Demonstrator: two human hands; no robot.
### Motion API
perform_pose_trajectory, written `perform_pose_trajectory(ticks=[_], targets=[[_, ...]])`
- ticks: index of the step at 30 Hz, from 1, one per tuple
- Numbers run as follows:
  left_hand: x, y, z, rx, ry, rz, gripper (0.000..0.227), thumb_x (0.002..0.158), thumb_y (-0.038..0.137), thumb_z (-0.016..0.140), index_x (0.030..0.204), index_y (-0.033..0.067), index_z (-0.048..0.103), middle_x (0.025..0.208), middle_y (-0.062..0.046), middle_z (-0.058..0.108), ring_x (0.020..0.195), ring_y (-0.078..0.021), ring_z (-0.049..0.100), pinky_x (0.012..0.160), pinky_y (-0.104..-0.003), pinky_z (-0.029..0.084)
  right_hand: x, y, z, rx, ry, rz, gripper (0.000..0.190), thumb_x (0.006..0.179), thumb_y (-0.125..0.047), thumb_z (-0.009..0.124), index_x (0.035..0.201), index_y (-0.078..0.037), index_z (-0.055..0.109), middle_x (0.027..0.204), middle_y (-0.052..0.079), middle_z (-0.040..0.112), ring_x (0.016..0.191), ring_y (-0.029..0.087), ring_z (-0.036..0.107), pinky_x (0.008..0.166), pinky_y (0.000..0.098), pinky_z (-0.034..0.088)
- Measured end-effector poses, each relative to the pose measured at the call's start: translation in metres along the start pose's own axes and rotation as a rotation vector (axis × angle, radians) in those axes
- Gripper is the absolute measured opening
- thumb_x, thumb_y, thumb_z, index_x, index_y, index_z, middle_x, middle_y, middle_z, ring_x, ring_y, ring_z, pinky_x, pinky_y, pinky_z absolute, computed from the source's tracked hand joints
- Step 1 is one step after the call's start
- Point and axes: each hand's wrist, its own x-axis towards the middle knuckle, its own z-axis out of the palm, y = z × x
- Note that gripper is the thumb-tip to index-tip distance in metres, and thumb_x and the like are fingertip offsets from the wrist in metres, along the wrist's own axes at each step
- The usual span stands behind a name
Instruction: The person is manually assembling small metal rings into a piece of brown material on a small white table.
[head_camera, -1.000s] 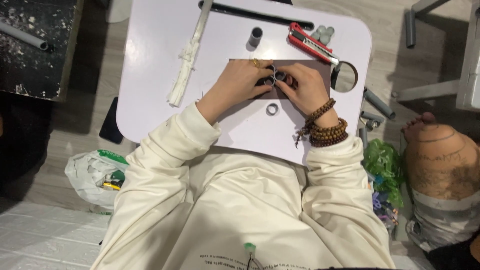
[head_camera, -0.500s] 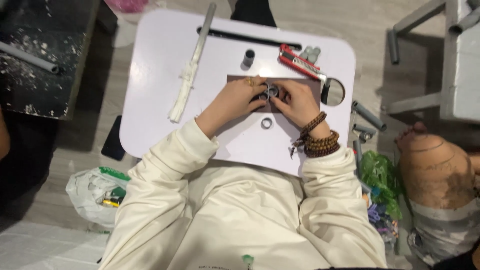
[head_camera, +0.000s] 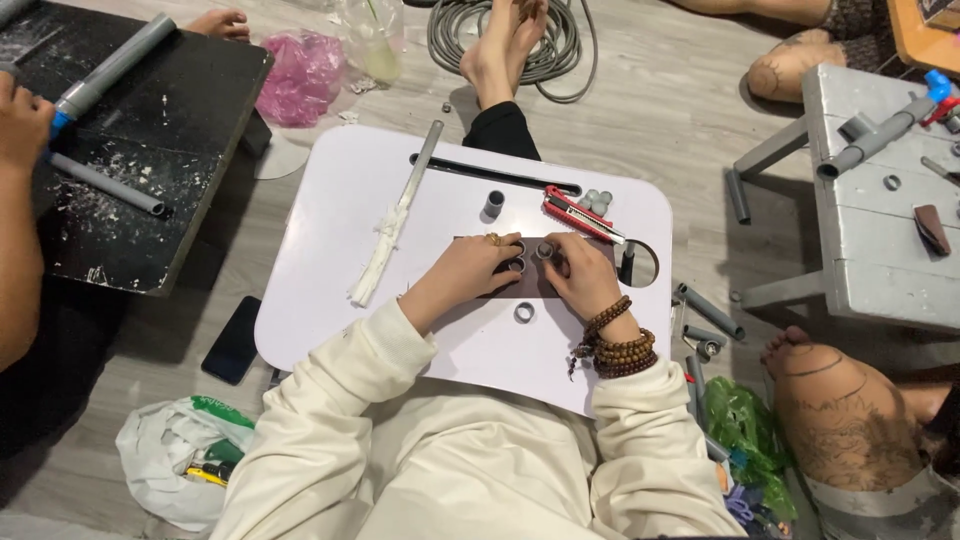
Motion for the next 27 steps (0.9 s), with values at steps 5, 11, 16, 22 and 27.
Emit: perform_pose_trajectory(ticks=[5, 11, 16, 22, 27], targets=[[0.002, 0.000, 0.000, 0.025, -0.016, -0.017, 0.046, 0.097, 0.039, 0.071, 0.131, 0.0092, 0.073, 0.135, -0.009, 0.073, 0.106, -0.0343, 0.076, 0.088, -0.045, 0.062, -0.002, -0.005, 0.003, -0.099, -0.037, -0.032, 0.040, 0.090, -0.015, 0.072, 0.129, -0.021, 0.066, 0.106, 0.002, 0.066, 0.096, 0.030, 0.073, 0.078, 0.0442, 0.063], [0.002, 0.001, -0.002, 0.030, -0.031, -0.028, 0.046, 0.098, 0.039, 0.069, 0.133, 0.0097, 0.072, 0.139, -0.009, 0.071, 0.107, -0.0351, 0.076, 0.089, -0.045, 0.062, -0.002, -0.011, 0.003, -0.077, -0.058, -0.083, 0.032, 0.095, -0.020, 0.068, 0.126, -0.021, 0.071, 0.109, 0.002, 0.068, 0.108, 0.027, 0.070, 0.084, 0.0428, 0.062], [0.003, -0.002, 0.002, 0.025, -0.035, -0.038, 0.046, 0.098, 0.041, 0.069, 0.133, 0.0101, 0.073, 0.140, -0.008, 0.071, 0.107, -0.0345, 0.076, 0.089, -0.044, 0.062, 0.000, -0.014, 0.003, -0.060, -0.002, -0.116, 0.032, 0.098, -0.017, 0.069, 0.131, -0.016, 0.069, 0.102, 0.006, 0.069, 0.104, 0.027, 0.071, 0.084, 0.0402, 0.062], [0.002, 0.000, -0.002, 0.016, -0.038, -0.037, 0.045, 0.099, 0.039, 0.069, 0.133, 0.0095, 0.072, 0.140, -0.009, 0.071, 0.108, -0.0360, 0.075, 0.089, -0.046, 0.062, -0.002, 0.003, 0.015, 0.019, -0.002, -0.117, 0.032, 0.094, -0.017, 0.075, 0.126, -0.012, 0.072, 0.106, 0.008, 0.066, 0.103, 0.031, 0.071, 0.084, 0.0418, 0.062], [0.003, -0.006, 0.009, 0.023, -0.006, -0.017, 0.045, 0.098, 0.040, 0.069, 0.132, 0.0105, 0.073, 0.139, -0.008, 0.072, 0.106, -0.0362, 0.076, 0.087, -0.047, 0.063, -0.003, -0.005, 0.008, -0.196, 0.071, 0.007, 0.040, 0.100, -0.043, 0.070, 0.131, -0.019, 0.068, 0.094, 0.003, 0.059, 0.085, 0.028, 0.073, 0.074, 0.0414, 0.061]])
